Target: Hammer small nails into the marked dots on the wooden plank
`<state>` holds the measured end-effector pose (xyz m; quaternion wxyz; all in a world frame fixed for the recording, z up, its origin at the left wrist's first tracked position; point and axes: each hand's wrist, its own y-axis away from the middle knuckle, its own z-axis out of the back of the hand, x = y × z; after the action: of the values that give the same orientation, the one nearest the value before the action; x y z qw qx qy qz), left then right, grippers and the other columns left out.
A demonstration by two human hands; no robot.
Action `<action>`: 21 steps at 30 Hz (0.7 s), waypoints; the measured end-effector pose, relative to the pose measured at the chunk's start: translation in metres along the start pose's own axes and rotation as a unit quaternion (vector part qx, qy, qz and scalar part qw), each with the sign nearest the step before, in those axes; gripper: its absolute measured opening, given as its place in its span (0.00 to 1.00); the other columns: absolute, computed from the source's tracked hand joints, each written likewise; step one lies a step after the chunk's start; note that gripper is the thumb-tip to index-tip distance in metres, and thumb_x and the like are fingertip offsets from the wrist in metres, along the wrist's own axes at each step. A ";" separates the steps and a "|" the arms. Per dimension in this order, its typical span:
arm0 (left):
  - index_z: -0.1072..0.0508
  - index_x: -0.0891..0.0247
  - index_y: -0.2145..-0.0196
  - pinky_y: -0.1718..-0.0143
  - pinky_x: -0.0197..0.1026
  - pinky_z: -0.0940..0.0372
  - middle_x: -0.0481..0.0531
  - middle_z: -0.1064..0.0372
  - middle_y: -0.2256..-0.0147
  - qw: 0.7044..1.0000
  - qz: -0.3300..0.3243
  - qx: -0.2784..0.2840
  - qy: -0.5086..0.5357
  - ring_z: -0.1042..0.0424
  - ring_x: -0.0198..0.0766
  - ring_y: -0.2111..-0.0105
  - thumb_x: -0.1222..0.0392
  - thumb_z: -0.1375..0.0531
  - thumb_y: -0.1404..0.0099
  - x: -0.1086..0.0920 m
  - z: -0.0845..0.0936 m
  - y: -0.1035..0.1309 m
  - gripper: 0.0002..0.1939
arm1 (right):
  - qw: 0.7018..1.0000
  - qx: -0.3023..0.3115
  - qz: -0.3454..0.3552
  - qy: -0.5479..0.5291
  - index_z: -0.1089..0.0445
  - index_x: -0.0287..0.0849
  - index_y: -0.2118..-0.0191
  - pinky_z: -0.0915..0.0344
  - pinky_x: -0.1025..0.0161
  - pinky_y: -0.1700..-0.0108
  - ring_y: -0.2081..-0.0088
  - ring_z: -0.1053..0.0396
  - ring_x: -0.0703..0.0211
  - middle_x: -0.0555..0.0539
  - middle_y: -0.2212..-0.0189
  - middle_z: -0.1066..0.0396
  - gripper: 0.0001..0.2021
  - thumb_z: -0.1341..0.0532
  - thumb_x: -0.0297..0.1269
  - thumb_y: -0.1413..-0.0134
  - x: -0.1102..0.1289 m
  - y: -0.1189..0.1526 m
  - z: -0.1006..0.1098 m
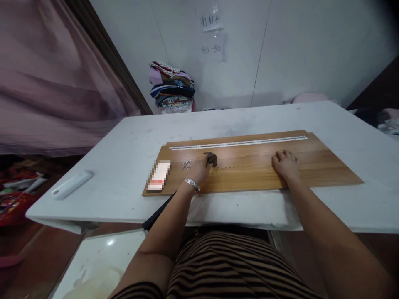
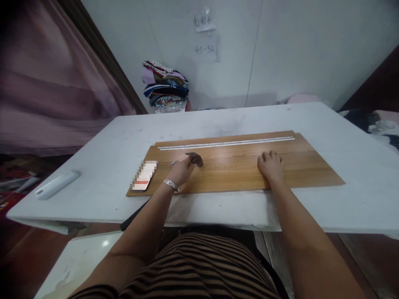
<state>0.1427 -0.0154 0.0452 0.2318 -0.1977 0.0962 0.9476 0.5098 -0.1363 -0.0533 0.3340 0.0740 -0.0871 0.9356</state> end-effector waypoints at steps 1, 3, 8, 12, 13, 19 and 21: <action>0.19 0.63 0.40 0.40 0.49 0.27 0.64 0.16 0.44 1.000 -0.002 -0.003 0.005 0.18 0.54 0.42 0.62 0.42 0.22 0.000 0.000 0.000 0.18 | 1.000 0.000 0.000 0.000 0.21 0.43 0.42 0.39 0.40 0.33 0.33 0.34 0.37 0.31 0.35 0.27 0.27 0.55 0.46 0.23 0.000 0.000 0.000; 0.18 0.61 0.41 0.39 0.48 0.27 0.62 0.16 0.44 1.000 -0.006 -0.011 0.015 0.18 0.53 0.42 0.63 0.41 0.23 0.000 0.001 -0.001 0.18 | 1.000 -0.002 0.003 0.001 0.21 0.43 0.42 0.39 0.41 0.33 0.33 0.34 0.38 0.31 0.36 0.26 0.27 0.55 0.46 0.23 0.000 0.000 0.000; 0.18 0.62 0.41 0.38 0.50 0.28 0.63 0.16 0.44 1.000 -0.001 -0.004 0.005 0.18 0.54 0.42 0.62 0.41 0.23 0.000 -0.002 -0.001 0.18 | 1.000 -0.001 -0.001 0.008 0.20 0.44 0.41 0.39 0.43 0.33 0.34 0.34 0.39 0.32 0.37 0.26 0.27 0.54 0.46 0.23 0.000 0.001 0.000; 0.19 0.64 0.39 0.38 0.49 0.28 0.65 0.17 0.42 1.000 0.005 0.006 0.002 0.19 0.55 0.40 0.61 0.41 0.22 -0.001 -0.002 0.000 0.19 | 1.000 -0.002 -0.001 0.000 0.20 0.45 0.41 0.39 0.42 0.33 0.35 0.33 0.38 0.33 0.38 0.26 0.25 0.53 0.46 0.24 0.000 0.000 0.001; 0.19 0.64 0.39 0.38 0.49 0.28 0.65 0.17 0.42 1.000 0.004 0.004 0.006 0.18 0.54 0.40 0.61 0.41 0.22 -0.001 -0.001 0.001 0.19 | 1.000 -0.004 0.000 -0.002 0.20 0.45 0.42 0.39 0.41 0.33 0.35 0.33 0.38 0.33 0.38 0.25 0.25 0.53 0.46 0.24 0.000 0.000 0.000; 0.19 0.62 0.40 0.40 0.48 0.27 0.62 0.15 0.45 1.000 0.006 0.000 0.009 0.17 0.54 0.43 0.63 0.42 0.22 -0.003 0.003 -0.001 0.18 | 1.000 -0.007 0.004 -0.006 0.20 0.44 0.43 0.39 0.40 0.33 0.36 0.33 0.37 0.32 0.38 0.25 0.25 0.53 0.46 0.25 -0.001 -0.001 0.000; 0.19 0.63 0.40 0.39 0.48 0.28 0.63 0.16 0.44 1.000 0.002 0.002 0.004 0.18 0.54 0.42 0.63 0.42 0.22 -0.003 0.002 -0.001 0.18 | 1.000 -0.005 0.005 -0.003 0.20 0.45 0.43 0.38 0.40 0.34 0.36 0.33 0.37 0.32 0.39 0.24 0.25 0.52 0.46 0.25 -0.001 -0.001 0.000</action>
<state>0.1450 -0.0154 0.0483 0.2295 -0.2009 0.0995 0.9471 0.5111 -0.1360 -0.0532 0.3299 0.0751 -0.0936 0.9364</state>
